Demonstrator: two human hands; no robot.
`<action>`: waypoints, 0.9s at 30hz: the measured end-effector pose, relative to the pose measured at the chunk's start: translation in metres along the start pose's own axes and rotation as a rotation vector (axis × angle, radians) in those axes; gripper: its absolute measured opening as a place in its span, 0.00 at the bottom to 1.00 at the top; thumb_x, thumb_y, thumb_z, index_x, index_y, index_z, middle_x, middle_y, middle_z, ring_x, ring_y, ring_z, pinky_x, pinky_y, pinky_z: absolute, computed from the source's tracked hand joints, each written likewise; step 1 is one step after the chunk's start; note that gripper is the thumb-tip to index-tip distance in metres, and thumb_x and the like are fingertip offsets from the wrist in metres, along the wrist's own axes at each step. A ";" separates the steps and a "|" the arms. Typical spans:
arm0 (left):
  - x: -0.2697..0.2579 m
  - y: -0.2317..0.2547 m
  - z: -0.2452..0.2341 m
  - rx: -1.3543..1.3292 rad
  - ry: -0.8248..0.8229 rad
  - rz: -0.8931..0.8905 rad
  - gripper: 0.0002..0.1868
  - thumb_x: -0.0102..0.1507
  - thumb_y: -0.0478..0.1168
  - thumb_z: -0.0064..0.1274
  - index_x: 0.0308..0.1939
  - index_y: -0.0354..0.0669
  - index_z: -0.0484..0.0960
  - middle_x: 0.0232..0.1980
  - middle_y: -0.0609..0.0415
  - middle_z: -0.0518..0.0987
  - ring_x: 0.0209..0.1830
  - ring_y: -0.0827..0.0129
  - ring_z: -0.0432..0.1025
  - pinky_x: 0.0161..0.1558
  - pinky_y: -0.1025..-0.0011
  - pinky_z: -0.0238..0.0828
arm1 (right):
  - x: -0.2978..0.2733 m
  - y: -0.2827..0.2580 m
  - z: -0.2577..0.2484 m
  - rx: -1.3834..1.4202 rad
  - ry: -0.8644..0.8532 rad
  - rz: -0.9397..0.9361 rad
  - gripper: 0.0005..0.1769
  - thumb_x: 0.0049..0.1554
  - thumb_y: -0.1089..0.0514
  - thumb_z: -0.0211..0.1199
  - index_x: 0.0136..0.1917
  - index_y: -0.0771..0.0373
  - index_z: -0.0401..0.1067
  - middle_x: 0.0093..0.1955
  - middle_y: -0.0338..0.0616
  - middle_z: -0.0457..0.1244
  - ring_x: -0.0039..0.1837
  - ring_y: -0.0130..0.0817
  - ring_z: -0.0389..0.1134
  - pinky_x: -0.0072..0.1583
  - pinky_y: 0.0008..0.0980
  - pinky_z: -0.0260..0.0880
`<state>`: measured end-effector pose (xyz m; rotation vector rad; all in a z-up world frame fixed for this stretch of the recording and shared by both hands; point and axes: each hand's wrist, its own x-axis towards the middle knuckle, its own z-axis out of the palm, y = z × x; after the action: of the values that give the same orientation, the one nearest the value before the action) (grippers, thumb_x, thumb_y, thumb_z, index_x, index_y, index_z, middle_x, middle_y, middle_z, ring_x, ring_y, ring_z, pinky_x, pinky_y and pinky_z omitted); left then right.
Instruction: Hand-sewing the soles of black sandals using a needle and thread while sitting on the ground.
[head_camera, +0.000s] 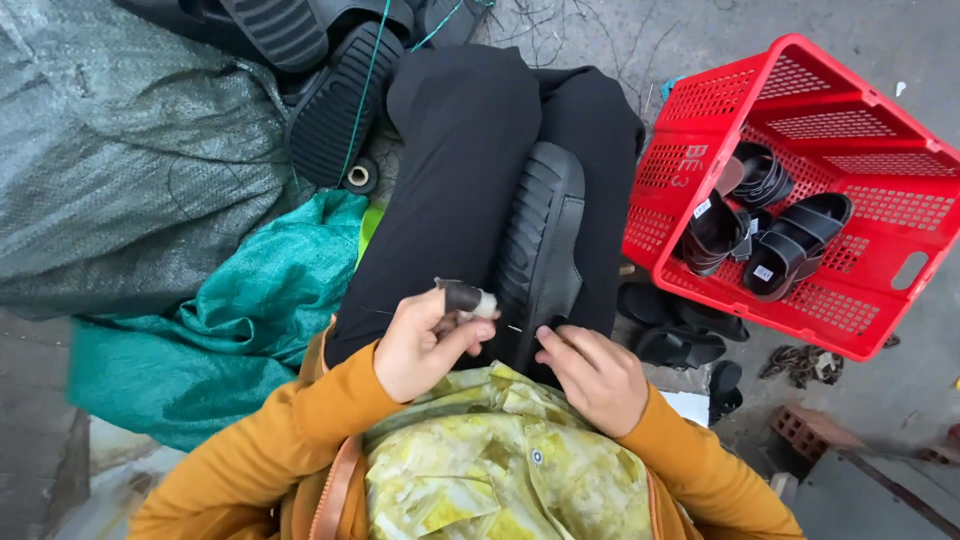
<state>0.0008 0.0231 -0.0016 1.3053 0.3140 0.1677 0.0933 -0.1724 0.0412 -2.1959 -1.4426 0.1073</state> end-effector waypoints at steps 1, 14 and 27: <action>-0.005 -0.008 -0.002 -0.039 -0.027 -0.088 0.10 0.56 0.26 0.57 0.42 0.32 0.78 0.27 0.49 0.77 0.18 0.72 0.75 0.21 0.79 0.73 | -0.005 0.000 0.007 0.020 0.048 0.036 0.13 0.54 0.61 0.61 0.53 0.64 0.74 0.42 0.48 0.65 0.34 0.43 0.66 0.34 0.33 0.68; 0.008 0.022 0.031 0.825 -0.365 0.395 0.23 0.56 0.41 0.57 0.55 0.45 0.75 0.42 0.51 0.68 0.37 0.58 0.65 0.37 0.67 0.65 | -0.024 0.017 -0.083 -0.490 -0.362 0.211 0.26 0.50 0.58 0.59 0.62 0.39 0.68 0.49 0.33 0.57 0.25 0.25 0.52 0.29 0.26 0.54; -0.006 0.017 0.026 0.778 -0.389 0.800 0.12 0.64 0.44 0.49 0.25 0.51 0.75 0.28 0.59 0.60 0.27 0.60 0.66 0.26 0.66 0.65 | -0.101 0.053 -0.078 0.940 0.045 0.284 0.25 0.56 0.43 0.49 0.57 0.61 0.71 0.59 0.48 0.66 0.58 0.39 0.69 0.60 0.36 0.68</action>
<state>0.0039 0.0021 0.0217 2.1437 -0.5545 0.4867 0.1197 -0.3055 0.0641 -1.5601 -0.7774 0.6774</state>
